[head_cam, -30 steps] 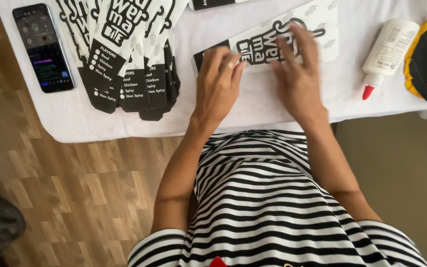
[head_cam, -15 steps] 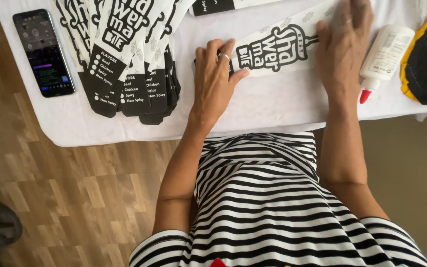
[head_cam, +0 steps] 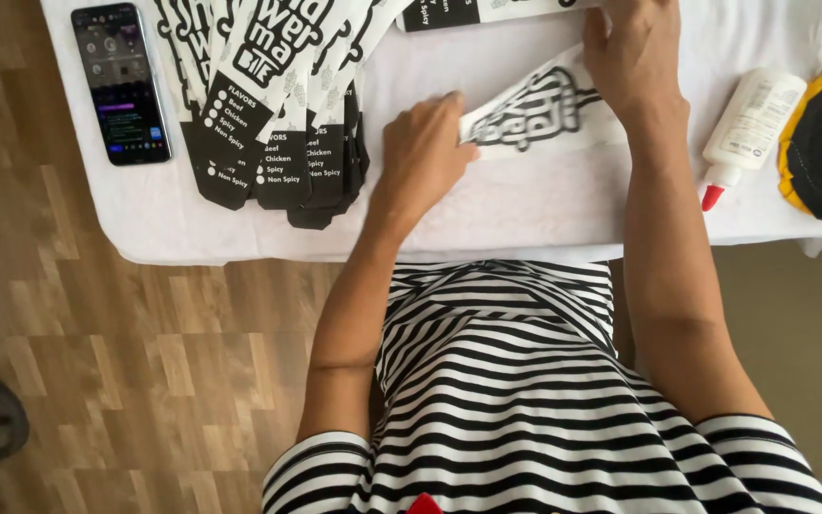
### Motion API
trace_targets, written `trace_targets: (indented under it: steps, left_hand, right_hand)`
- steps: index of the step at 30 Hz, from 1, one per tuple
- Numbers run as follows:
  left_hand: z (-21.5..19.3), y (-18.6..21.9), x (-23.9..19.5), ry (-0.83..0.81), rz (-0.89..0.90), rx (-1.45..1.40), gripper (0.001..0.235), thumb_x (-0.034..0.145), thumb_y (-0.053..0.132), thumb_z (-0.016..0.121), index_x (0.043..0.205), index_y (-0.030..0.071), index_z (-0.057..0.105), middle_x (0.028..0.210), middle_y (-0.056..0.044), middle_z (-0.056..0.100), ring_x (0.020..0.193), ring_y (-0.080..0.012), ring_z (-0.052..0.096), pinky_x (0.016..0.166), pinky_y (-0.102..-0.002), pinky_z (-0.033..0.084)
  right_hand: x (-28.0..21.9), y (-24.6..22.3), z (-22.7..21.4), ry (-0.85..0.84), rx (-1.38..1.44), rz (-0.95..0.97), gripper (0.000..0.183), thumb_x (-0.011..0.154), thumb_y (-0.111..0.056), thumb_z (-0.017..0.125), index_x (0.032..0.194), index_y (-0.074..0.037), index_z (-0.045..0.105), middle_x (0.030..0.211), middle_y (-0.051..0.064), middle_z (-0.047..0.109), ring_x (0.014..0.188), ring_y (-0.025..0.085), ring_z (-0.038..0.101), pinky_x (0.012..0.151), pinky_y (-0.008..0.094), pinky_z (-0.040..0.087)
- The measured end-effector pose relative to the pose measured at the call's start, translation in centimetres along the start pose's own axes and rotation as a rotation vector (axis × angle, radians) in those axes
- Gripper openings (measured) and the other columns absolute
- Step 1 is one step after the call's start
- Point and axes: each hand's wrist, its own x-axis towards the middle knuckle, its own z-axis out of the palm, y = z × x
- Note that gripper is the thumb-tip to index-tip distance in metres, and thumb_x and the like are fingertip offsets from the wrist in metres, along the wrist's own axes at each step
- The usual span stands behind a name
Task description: The person applies glue to paper labels and presses them onto sheets of paper.
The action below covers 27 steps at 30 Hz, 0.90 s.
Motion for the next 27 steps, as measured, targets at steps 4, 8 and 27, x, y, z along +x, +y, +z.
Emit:
trace_targets:
  steps: [4, 8, 27]
  left_hand:
    - [-7.0, -1.4, -5.7, 0.001, -0.206, -0.147, 0.054, 0.090, 0.006, 0.073, 0.141, 0.008, 0.055, 0.106, -0.013, 0.077, 0.082, -0.0241, 0.076, 0.057, -0.036, 0.068]
    - [-10.6, -6.9, -9.6, 0.866, 0.065, 0.048, 0.023, 0.099, -0.007, 0.070, 0.119, 0.004, 0.070, 0.094, -0.011, 0.082, 0.072, -0.0204, 0.075, 0.048, -0.031, 0.054]
    - [3.1, -7.6, -2.0, 0.814, 0.297, 0.294, 0.049, 0.090, 0.007, 0.099, 0.129, 0.003, 0.070, 0.140, -0.022, 0.060, 0.133, -0.0385, 0.055, 0.119, -0.053, 0.042]
  right_hand:
    - [-1.0, -2.3, -2.4, 0.082, 0.041, -0.007, 0.031, 0.091, 0.017, 0.063, 0.108, -0.001, 0.083, 0.086, 0.012, 0.065, 0.080, 0.032, 0.055, 0.070, 0.040, 0.041]
    - [-3.4, -6.9, -4.6, 0.067, 0.120, -0.014, 0.015, 0.114, 0.004, 0.065, 0.121, 0.006, 0.078, 0.125, 0.028, 0.074, 0.119, 0.049, 0.060, 0.098, 0.056, 0.051]
    - [-13.9, -1.4, -13.0, -0.006, -0.125, 0.857, 0.069, 0.090, -0.022, 0.109, 0.131, 0.011, 0.066, 0.093, 0.012, 0.064, 0.073, 0.019, 0.055, 0.060, 0.033, 0.053]
